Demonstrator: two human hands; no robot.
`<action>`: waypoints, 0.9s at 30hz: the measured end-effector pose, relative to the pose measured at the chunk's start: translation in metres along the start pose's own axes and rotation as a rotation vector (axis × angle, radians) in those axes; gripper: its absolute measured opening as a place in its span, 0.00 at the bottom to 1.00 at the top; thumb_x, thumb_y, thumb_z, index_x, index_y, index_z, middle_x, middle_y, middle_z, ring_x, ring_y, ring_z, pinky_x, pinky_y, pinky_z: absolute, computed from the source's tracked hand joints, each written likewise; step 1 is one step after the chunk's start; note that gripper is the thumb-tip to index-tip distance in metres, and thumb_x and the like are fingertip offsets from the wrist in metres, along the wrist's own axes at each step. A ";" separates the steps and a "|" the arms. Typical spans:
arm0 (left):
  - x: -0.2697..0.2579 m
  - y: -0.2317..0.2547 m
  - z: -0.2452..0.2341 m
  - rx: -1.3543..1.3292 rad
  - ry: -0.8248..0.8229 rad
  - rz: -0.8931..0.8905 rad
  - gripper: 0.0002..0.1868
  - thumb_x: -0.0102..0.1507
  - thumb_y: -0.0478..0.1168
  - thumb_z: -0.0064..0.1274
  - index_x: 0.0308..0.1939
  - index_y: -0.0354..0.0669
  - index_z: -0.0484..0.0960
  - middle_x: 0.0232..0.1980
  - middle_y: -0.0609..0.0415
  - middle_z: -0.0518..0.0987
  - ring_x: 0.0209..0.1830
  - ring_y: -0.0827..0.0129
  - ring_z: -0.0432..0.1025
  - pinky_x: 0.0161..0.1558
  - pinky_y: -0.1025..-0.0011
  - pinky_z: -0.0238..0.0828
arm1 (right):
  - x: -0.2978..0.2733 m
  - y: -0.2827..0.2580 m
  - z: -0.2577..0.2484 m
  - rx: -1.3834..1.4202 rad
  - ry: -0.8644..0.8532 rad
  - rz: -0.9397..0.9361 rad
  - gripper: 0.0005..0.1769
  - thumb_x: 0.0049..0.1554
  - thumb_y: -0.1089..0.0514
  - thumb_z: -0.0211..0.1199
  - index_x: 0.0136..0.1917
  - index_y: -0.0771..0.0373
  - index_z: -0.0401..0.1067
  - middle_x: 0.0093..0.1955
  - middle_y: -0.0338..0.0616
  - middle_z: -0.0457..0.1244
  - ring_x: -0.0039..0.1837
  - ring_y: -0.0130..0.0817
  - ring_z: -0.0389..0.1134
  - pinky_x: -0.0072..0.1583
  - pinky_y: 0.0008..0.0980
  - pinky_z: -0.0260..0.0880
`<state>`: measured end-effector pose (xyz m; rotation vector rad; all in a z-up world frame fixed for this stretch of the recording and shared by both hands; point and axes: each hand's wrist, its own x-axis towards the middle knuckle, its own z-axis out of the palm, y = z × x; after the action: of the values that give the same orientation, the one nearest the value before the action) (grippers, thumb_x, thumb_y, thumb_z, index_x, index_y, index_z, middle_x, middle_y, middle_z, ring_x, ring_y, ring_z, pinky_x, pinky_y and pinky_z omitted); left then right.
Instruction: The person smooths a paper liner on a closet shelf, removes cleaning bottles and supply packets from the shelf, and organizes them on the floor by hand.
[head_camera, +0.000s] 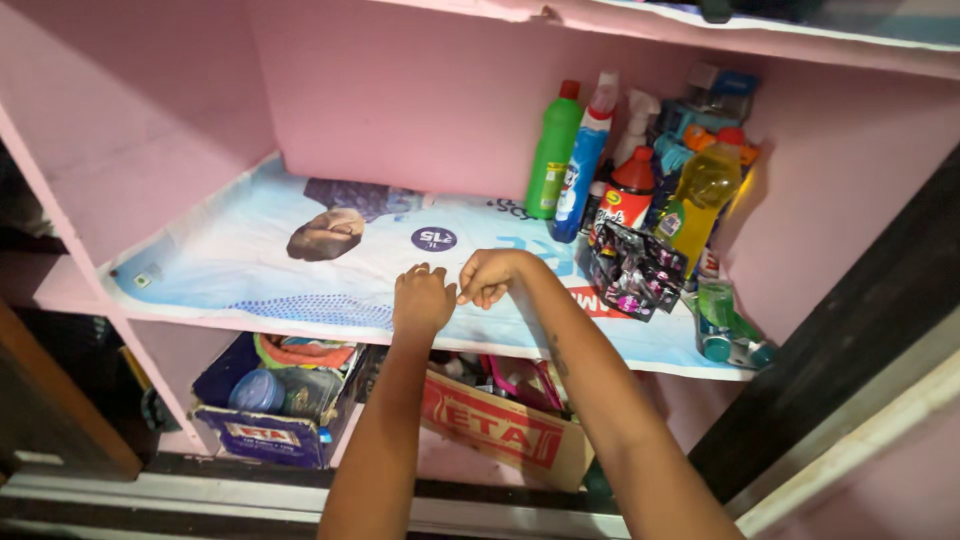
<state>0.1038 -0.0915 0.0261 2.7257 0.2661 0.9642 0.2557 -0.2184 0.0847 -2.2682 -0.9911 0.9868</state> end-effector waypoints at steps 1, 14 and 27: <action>-0.001 0.001 0.000 -0.004 -0.001 0.010 0.17 0.62 0.49 0.55 0.47 0.40 0.84 0.51 0.42 0.81 0.58 0.52 0.73 0.58 0.53 0.65 | -0.002 0.005 0.003 0.004 0.009 0.004 0.14 0.49 0.51 0.78 0.40 0.59 0.76 0.35 0.43 0.70 0.37 0.29 0.74 0.37 0.24 0.71; -0.003 -0.002 -0.001 -0.012 0.077 0.053 0.17 0.62 0.47 0.55 0.48 0.40 0.85 0.52 0.40 0.81 0.60 0.52 0.73 0.60 0.53 0.65 | -0.029 0.002 0.024 0.231 0.288 -0.181 0.13 0.54 0.48 0.73 0.39 0.58 0.76 0.33 0.41 0.70 0.35 0.27 0.72 0.33 0.21 0.62; -0.005 0.004 -0.017 -0.020 0.047 0.051 0.16 0.59 0.45 0.58 0.46 0.40 0.85 0.42 0.45 0.82 0.51 0.54 0.76 0.54 0.54 0.69 | -0.034 -0.005 0.025 0.280 0.335 -0.284 0.17 0.54 0.45 0.71 0.40 0.61 0.76 0.31 0.42 0.69 0.31 0.28 0.71 0.32 0.23 0.64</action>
<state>0.0893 -0.0942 0.0374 2.7061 0.1950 1.0402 0.2181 -0.2376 0.0865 -1.9150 -0.9293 0.5620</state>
